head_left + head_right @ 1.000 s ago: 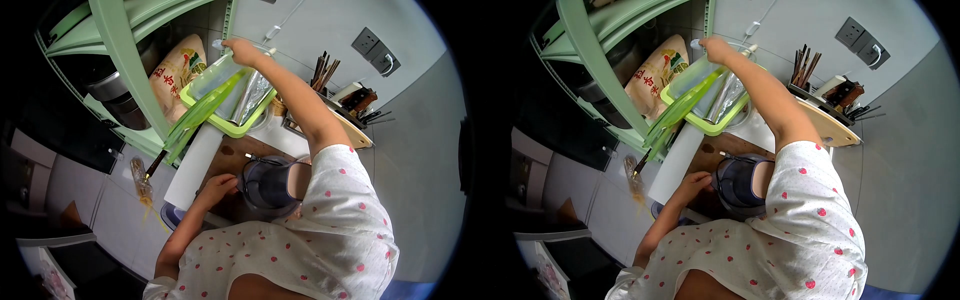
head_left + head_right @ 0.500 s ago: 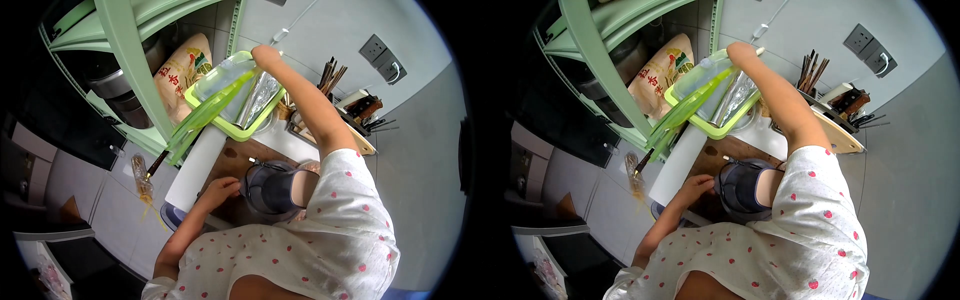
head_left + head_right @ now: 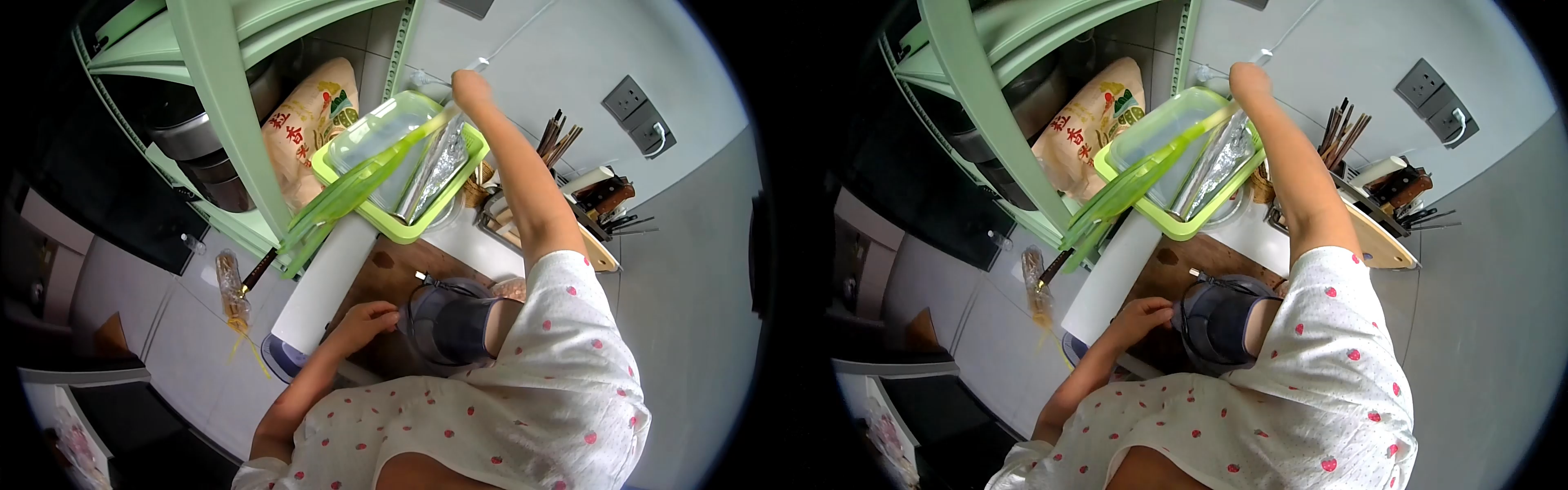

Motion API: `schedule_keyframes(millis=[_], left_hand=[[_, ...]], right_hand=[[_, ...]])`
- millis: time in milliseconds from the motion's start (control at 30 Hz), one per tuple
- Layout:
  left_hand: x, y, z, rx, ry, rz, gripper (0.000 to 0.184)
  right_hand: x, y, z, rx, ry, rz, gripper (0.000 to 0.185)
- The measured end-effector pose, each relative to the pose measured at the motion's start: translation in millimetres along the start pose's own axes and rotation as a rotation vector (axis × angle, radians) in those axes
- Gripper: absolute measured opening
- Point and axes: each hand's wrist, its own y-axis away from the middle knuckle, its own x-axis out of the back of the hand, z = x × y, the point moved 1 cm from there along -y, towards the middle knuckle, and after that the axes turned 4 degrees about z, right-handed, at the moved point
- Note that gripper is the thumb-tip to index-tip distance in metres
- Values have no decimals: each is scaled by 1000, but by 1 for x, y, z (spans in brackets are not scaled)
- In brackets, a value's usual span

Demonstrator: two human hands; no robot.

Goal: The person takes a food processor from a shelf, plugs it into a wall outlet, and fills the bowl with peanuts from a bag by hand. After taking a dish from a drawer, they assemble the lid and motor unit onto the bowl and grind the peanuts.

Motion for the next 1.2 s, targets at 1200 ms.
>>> schedule_keyframes(millis=[1200], left_hand=[[-1, -1, 2, -18, 19, -16, 23]], right_hand=[[11, 14, 30, 106, -82, -316, 41]])
